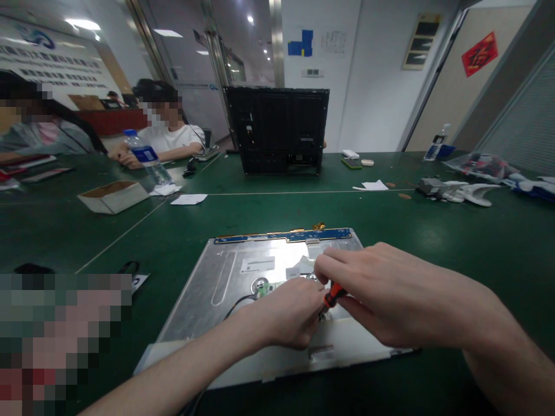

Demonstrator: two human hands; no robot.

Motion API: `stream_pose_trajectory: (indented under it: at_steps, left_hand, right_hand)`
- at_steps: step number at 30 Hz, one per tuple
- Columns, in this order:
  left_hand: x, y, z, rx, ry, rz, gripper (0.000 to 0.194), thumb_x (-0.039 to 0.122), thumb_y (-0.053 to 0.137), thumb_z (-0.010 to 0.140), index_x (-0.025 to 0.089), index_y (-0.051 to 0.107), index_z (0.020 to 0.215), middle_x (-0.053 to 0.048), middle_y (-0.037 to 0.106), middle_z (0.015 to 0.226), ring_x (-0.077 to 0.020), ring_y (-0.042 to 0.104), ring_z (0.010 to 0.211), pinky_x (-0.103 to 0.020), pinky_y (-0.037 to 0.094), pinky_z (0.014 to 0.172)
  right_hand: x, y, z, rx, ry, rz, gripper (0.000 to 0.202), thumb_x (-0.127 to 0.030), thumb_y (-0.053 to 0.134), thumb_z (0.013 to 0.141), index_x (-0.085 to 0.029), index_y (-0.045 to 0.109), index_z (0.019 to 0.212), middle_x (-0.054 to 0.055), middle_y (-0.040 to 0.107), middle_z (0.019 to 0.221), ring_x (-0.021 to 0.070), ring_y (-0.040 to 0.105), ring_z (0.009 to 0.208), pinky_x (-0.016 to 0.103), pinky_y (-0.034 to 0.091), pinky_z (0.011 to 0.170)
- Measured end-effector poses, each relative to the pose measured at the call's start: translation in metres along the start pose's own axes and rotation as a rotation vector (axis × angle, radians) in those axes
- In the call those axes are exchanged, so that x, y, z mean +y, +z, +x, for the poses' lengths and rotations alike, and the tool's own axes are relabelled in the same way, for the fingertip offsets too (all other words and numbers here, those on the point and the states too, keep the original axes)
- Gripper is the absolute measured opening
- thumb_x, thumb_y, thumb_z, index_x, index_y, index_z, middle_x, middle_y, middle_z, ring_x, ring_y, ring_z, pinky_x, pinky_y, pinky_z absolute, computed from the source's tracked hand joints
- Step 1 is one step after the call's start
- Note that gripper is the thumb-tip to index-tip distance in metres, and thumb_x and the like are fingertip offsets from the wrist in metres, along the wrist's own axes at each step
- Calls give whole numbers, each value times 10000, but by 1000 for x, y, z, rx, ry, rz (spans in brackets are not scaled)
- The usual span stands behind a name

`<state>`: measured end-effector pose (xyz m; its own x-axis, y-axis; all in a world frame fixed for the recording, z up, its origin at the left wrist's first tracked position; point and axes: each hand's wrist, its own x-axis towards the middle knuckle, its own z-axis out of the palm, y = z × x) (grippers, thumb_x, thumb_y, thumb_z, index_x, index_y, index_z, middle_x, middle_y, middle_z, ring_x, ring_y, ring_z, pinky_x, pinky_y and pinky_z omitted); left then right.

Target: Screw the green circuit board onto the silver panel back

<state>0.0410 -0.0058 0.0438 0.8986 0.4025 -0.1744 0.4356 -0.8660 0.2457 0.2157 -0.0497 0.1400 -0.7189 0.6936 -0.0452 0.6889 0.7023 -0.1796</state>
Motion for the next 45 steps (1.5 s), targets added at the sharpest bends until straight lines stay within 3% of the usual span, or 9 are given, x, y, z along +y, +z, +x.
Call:
stream_pose_trajectory:
  at_steps: [9, 12, 16, 20, 28, 32, 35, 40, 45]
  left_hand:
    - [-1, 4, 1, 19, 13, -3, 59, 126, 591, 731, 158, 558, 768, -71, 626, 819, -222, 593, 758, -319, 495, 678]
    - [0, 2, 0, 22, 9, 5, 60, 120, 584, 716, 159, 555, 751, -65, 626, 791, -206, 581, 697, -305, 488, 628]
    - [0, 1, -1, -9, -14, 3, 52, 107, 574, 707, 155, 556, 717, -56, 616, 725, -184, 548, 607, -277, 451, 537]
    - [-2, 2, -1, 2, 0, -38, 67, 97, 570, 714, 153, 565, 750, -53, 619, 750, -185, 562, 641, -273, 457, 560]
    - [0, 2, 0, 23, 33, -38, 85, 100, 573, 723, 156, 542, 778, -65, 622, 811, -205, 586, 717, -300, 492, 641]
    - [0, 1, 0, 9, -2, -46, 118, 94, 580, 706, 154, 559, 806, -61, 625, 791, -196, 579, 658, -277, 478, 568]
    - [0, 3, 0, 1, -21, -40, 113, 106, 582, 731, 148, 570, 835, -67, 631, 810, -204, 593, 697, -284, 490, 607]
    - [-2, 7, 0, 49, 11, -26, 78, 128, 575, 761, 151, 567, 835, -76, 635, 856, -229, 603, 809, -326, 503, 719]
    - [-1, 6, 0, 36, 9, -13, 30, 128, 574, 746, 152, 565, 763, -67, 631, 786, -212, 592, 718, -305, 493, 642]
  right_hand:
    - [1, 3, 5, 39, 41, -54, 89, -227, 525, 874, -208, 514, 960, 14, 637, 828, 153, 569, 684, 272, 373, 578]
    - [2, 2, 3, 30, 8, -20, 139, -248, 544, 863, -204, 508, 990, 21, 637, 846, 161, 574, 713, 282, 389, 604]
    - [2, 1, 1, 7, -22, 34, 221, -169, 579, 811, -203, 477, 1004, 22, 614, 900, 146, 547, 726, 261, 381, 597]
    - [2, 4, 1, 26, -32, 38, 242, -107, 554, 810, -214, 458, 1005, -2, 603, 875, 130, 528, 695, 249, 366, 572]
    - [0, 2, 1, 30, 2, 18, 179, -249, 543, 862, -206, 483, 1026, 21, 627, 861, 166, 573, 745, 282, 395, 627]
    - [0, 1, -1, -2, -30, 56, 240, -185, 585, 813, -205, 471, 1022, 19, 610, 905, 154, 551, 758, 265, 395, 623]
    - [0, 3, 1, 8, -30, 44, 232, -136, 562, 820, -210, 461, 1016, 7, 609, 881, 139, 544, 721, 250, 377, 589]
    - [-1, 5, 5, 55, 47, -38, 185, -248, 532, 875, -208, 471, 1045, 12, 633, 833, 157, 569, 674, 264, 355, 547]
    - [2, 4, 3, 50, -19, -14, 221, -241, 576, 830, -210, 479, 1026, 23, 622, 883, 162, 561, 730, 267, 376, 585]
